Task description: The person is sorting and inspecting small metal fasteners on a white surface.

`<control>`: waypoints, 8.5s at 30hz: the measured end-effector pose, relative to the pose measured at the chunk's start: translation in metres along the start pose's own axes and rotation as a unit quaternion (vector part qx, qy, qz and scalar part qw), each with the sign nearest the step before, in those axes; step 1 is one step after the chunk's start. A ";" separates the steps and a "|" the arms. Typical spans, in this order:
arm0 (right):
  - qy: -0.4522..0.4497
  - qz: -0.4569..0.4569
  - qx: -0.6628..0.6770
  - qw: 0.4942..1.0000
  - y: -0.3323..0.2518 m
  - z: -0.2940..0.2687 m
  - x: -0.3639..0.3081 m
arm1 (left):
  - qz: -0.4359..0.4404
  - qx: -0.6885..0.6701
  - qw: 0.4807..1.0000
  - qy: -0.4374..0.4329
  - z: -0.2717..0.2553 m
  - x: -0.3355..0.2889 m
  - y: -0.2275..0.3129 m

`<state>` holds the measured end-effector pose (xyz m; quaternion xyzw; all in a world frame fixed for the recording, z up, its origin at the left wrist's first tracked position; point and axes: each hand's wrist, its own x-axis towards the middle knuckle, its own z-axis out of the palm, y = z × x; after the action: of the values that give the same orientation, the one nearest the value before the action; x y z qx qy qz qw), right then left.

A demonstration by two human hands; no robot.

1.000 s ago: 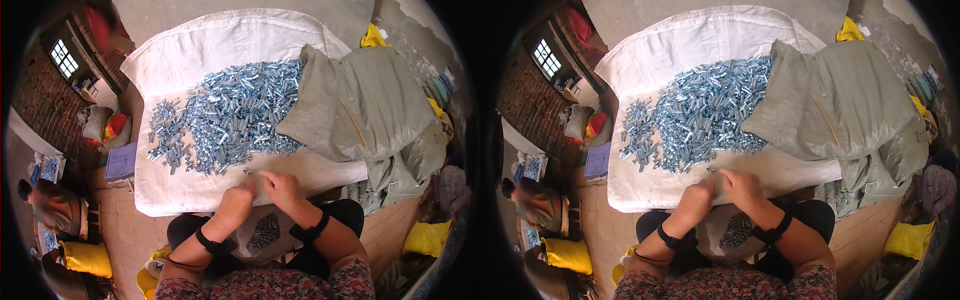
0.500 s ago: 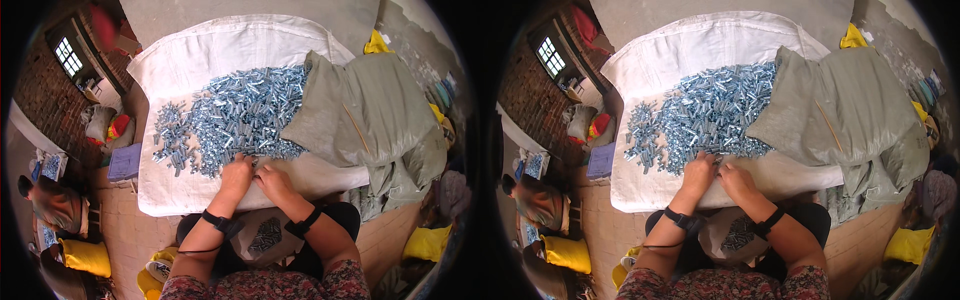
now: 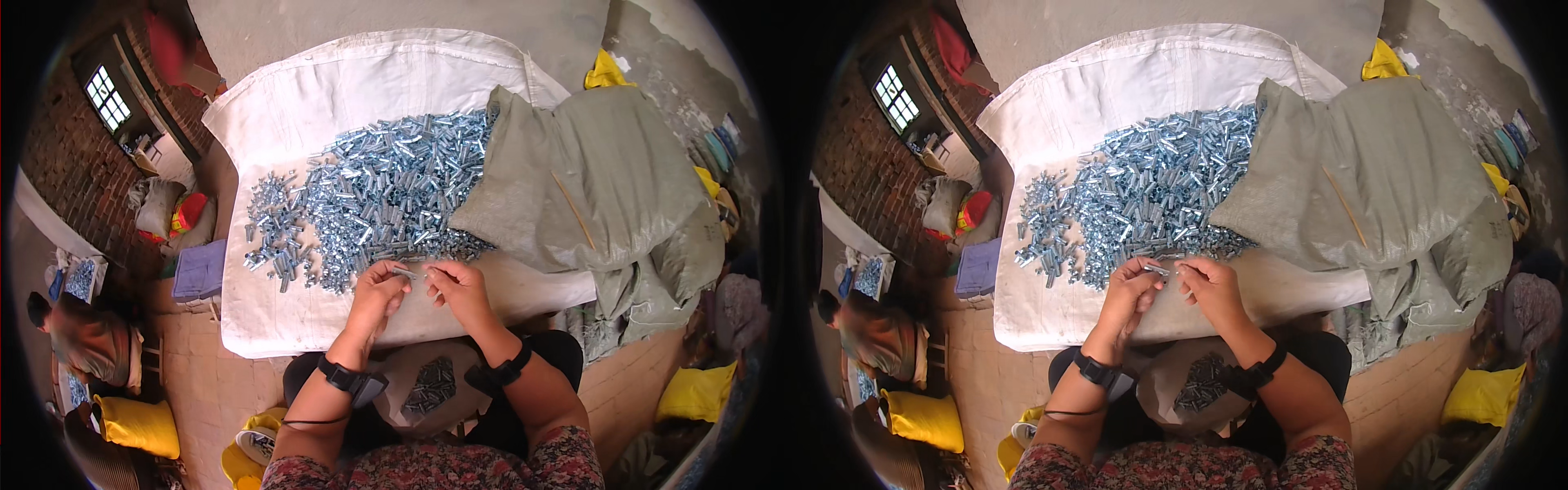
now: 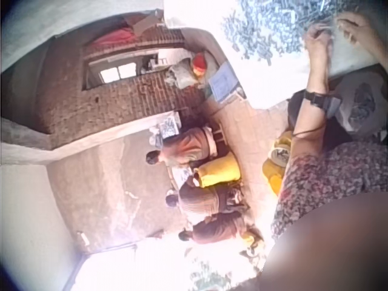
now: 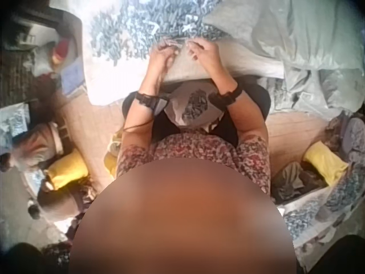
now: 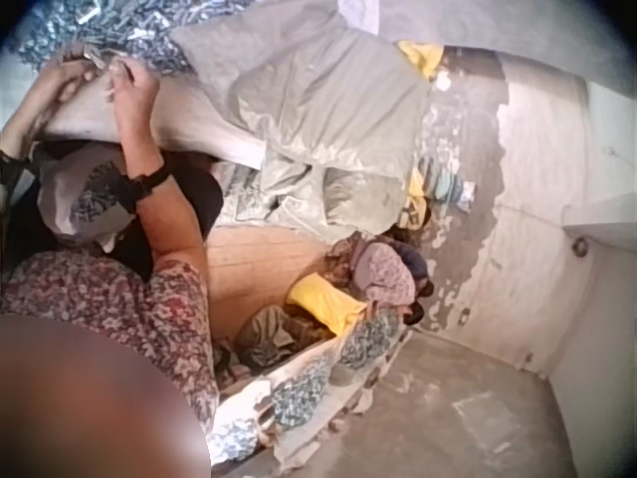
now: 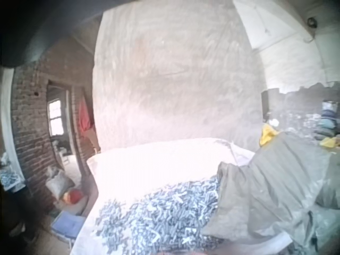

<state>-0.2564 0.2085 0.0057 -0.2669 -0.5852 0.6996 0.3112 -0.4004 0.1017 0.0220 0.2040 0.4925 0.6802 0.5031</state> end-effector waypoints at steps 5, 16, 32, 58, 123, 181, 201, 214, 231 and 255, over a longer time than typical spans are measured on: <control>-0.009 0.011 0.021 1.000 -0.006 0.002 -0.006 | 0.007 -0.063 0.998 -0.028 0.005 -0.008 -0.010; 0.043 0.034 0.037 0.998 -0.003 0.005 -0.007 | 0.017 -0.087 0.996 -0.019 0.006 -0.008 -0.024; 0.109 -0.010 -0.066 0.992 0.009 0.020 -0.011 | 0.053 -0.061 0.996 0.027 0.006 -0.018 -0.028; -0.031 -0.269 -0.543 0.795 0.030 0.017 0.007 | 0.151 0.516 0.843 -0.001 -0.018 -0.042 0.014; 0.002 -0.167 -0.495 0.853 0.003 0.014 -0.020 | 0.282 0.584 0.761 -0.015 0.010 -0.035 -0.031; -0.003 0.035 -0.020 0.999 -0.007 0.011 -0.002 | 0.096 0.096 0.990 -0.029 0.001 -0.020 -0.020; -0.012 -0.155 -0.506 0.849 0.013 0.018 -0.015 | 0.267 0.612 0.744 -0.022 -0.002 -0.023 -0.021; 0.115 -0.268 -0.641 0.710 0.041 -0.001 0.034 | 0.274 0.578 0.769 -0.008 -0.010 0.006 -0.006; 0.010 -0.241 -0.568 0.787 0.014 -0.026 0.009 | 0.332 0.617 0.713 0.035 -0.016 -0.004 -0.020; 0.011 -0.106 -0.241 0.965 0.026 -0.017 0.014 | 0.114 0.162 0.980 0.032 -0.013 -0.007 -0.017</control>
<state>-0.2558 0.2271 -0.0230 -0.2787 -0.7579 0.4977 0.3165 -0.3994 0.0892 0.0029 0.3156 0.5854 0.6505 0.3668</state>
